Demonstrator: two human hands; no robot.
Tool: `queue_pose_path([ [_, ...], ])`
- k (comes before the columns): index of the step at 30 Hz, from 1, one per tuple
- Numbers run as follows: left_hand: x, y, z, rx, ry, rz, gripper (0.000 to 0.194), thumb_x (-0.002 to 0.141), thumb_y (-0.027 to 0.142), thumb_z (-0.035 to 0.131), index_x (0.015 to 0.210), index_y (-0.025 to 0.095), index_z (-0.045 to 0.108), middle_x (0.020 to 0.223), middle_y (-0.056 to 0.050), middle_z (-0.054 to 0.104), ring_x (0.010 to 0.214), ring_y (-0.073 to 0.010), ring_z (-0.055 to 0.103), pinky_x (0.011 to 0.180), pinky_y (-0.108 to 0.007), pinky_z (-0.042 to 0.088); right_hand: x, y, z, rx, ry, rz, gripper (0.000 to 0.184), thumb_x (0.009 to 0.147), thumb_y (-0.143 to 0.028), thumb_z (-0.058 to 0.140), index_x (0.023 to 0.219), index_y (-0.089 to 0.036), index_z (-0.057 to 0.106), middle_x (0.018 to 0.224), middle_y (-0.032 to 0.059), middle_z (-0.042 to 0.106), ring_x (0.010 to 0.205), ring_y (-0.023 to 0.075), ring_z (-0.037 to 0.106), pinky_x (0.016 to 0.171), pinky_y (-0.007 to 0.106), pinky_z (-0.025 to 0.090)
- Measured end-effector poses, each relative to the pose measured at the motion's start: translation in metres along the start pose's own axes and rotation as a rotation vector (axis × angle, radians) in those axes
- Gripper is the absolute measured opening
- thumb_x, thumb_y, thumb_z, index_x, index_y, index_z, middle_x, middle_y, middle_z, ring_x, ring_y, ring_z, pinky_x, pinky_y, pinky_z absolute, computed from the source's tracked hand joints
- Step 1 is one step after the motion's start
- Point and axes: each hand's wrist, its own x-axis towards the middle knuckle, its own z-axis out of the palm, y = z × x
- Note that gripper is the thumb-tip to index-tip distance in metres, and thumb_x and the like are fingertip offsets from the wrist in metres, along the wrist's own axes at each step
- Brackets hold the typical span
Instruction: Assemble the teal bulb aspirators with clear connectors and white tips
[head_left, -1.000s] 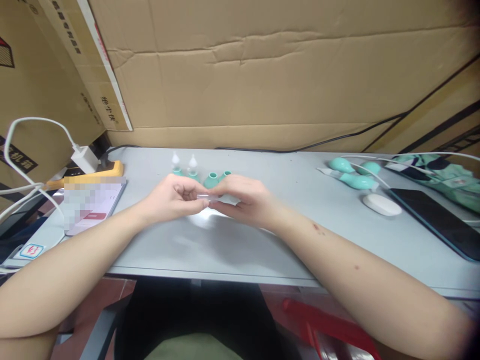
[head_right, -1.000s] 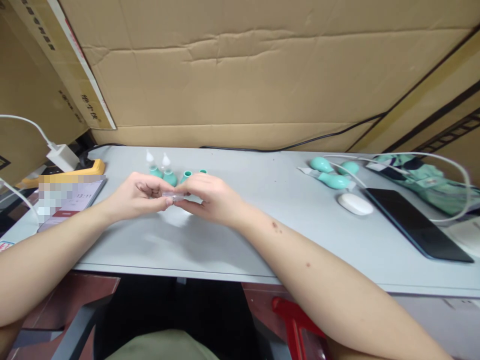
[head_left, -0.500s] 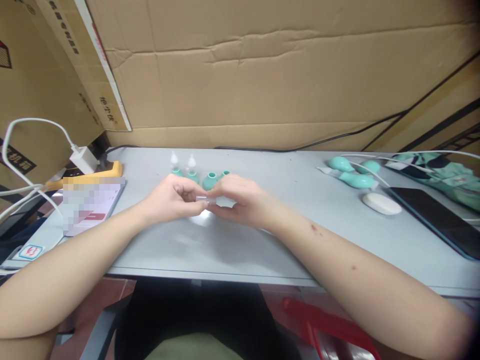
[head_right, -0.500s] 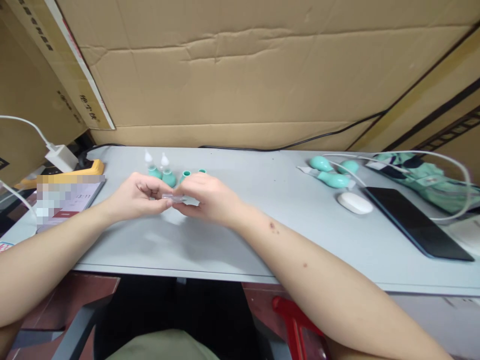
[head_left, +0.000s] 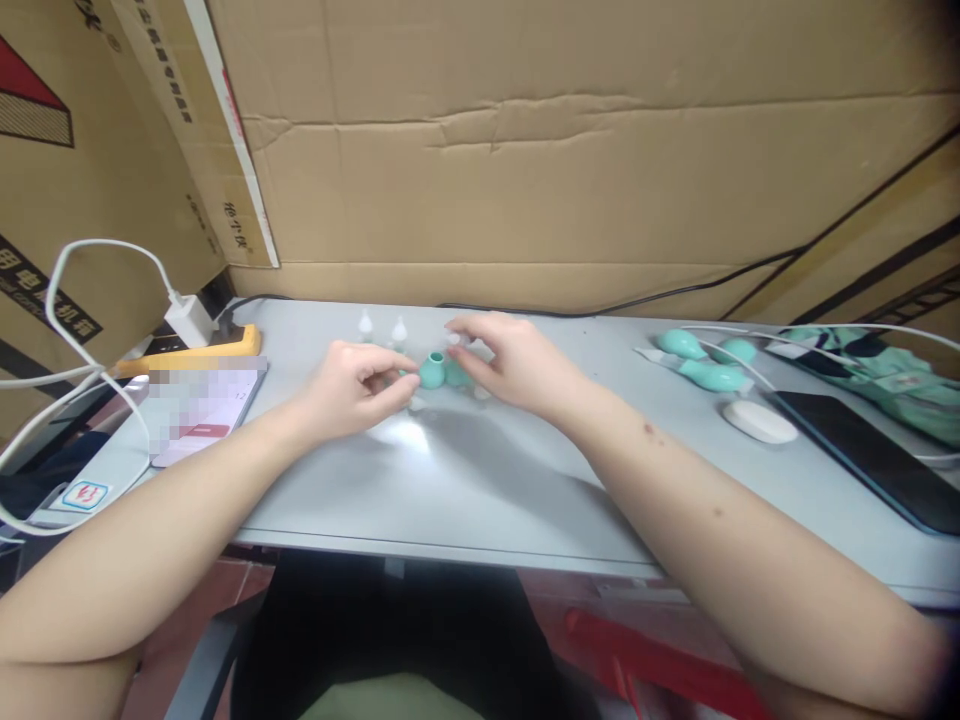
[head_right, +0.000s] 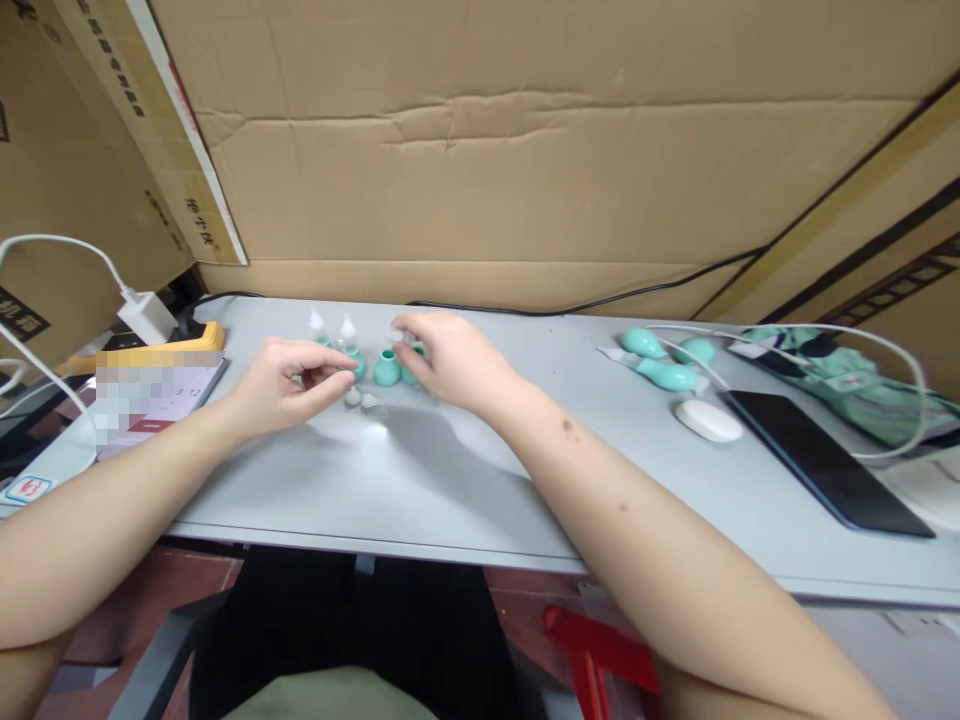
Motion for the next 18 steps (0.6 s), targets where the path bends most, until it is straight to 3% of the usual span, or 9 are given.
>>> queue_pose_path([
  [3, 0.001, -0.002, 0.001, 0.064, -0.127, 0.036, 0.019, 0.095, 0.027, 0.071, 0.086, 0.016, 0.083, 0.058, 0.001, 0.067, 0.051, -0.0074, 0.051, 0.053, -0.022, 0.041, 0.012, 0.000, 0.005, -0.076, -0.132, -0.006, 0.026, 0.101, -0.028, 0.062, 0.115, -0.015, 0.079, 0.117, 0.0171, 0.083, 0.110, 0.0361, 0.073, 0.101, 0.049, 0.052],
  [7, 0.002, -0.002, 0.004, 0.094, -0.229, 0.079, 0.019, 0.096, 0.026, 0.069, 0.088, 0.017, 0.084, 0.073, -0.002, 0.078, 0.053, -0.0073, 0.053, 0.056, -0.023, 0.041, 0.015, -0.007, 0.016, -0.143, -0.196, 0.007, 0.027, 0.103, -0.027, 0.063, 0.119, -0.015, 0.081, 0.115, 0.0168, 0.083, 0.118, 0.0384, 0.070, 0.108, 0.051, 0.045],
  [12, 0.001, -0.004, 0.004, 0.088, -0.220, -0.015, 0.018, 0.095, 0.027, 0.069, 0.089, 0.018, 0.084, 0.061, 0.002, 0.070, 0.050, -0.0071, 0.051, 0.053, -0.023, 0.038, 0.014, -0.009, 0.020, -0.174, -0.222, -0.048, 0.030, 0.104, -0.016, 0.056, 0.121, -0.015, 0.081, 0.100, 0.0142, 0.083, 0.102, 0.0319, 0.073, 0.108, 0.048, 0.040],
  [18, 0.004, -0.002, 0.000, 0.088, -0.025, -0.189, 0.026, 0.091, 0.039, 0.078, 0.101, 0.015, 0.084, 0.077, -0.003, 0.077, 0.054, -0.0081, 0.054, 0.055, -0.023, 0.044, 0.006, -0.014, 0.003, 0.002, -0.046, -0.071, 0.025, 0.104, -0.027, 0.063, 0.119, -0.019, 0.081, 0.099, 0.0090, 0.085, 0.093, 0.0266, 0.073, 0.105, 0.046, 0.044],
])
